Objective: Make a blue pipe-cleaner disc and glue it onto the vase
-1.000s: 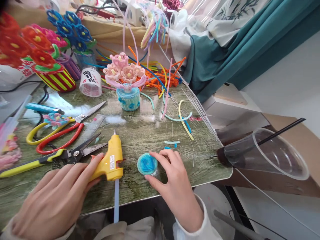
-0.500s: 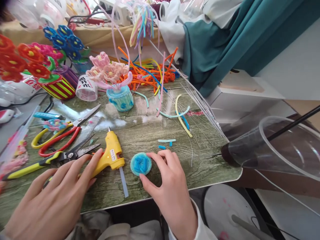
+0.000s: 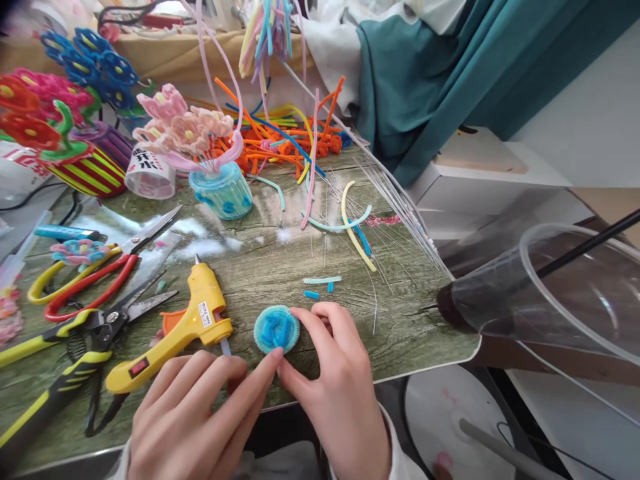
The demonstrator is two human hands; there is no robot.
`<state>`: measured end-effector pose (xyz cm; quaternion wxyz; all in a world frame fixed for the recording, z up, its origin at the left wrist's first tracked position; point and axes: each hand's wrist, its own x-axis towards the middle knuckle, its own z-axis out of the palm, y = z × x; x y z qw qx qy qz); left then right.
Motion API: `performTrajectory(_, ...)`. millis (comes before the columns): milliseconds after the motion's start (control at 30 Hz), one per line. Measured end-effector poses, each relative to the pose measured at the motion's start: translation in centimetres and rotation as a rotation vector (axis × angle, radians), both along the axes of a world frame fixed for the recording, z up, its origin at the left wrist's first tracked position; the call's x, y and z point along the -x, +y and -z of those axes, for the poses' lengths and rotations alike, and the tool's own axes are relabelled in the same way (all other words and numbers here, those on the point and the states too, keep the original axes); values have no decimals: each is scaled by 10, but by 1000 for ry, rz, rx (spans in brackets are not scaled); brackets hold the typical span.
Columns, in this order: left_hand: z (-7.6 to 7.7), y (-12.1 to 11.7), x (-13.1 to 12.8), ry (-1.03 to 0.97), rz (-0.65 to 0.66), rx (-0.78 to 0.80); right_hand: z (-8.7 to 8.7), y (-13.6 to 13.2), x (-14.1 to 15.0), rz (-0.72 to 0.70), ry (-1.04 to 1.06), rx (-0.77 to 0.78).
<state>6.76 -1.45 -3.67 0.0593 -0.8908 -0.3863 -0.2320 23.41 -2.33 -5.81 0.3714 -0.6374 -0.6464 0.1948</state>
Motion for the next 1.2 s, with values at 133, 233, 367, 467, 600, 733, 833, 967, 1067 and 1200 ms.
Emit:
performTrajectory(133, 5, 1, -1, -9, 25, -4, 0, 0, 1, 3, -9, 0)
performTrajectory(233, 5, -1, 0, -10, 11, 1, 1, 1, 1, 3, -19, 3)
performTrajectory(367, 5, 2, 2, -8, 8, -13, 0, 1, 1, 2, -22, 4)
performTrajectory(467, 3, 8, 0, -36, -2, -44, -1, 0, 0, -17, -21, 9)
performTrajectory(600, 0, 17, -5, -95, -34, -24, -1, 0, -1, -26, -14, 18)
performTrajectory(733, -1, 20, -9, -96, -24, 7, -1, 0, -1, -42, -18, 19)
performTrajectory(833, -1, 21, -10, -94, -29, 6, -1, 1, -2, -54, -22, 11)
performTrajectory(967, -2, 23, -11, -78, -27, 20, -1, 1, -2, -53, -14, 13)
performTrajectory(1067, -2, 23, -12, -71, -17, -3, -1, 1, -2, -48, -11, 6)
performTrajectory(1200, -1, 23, -14, -69, -25, -5, 0, 1, -1, -48, -5, 6)
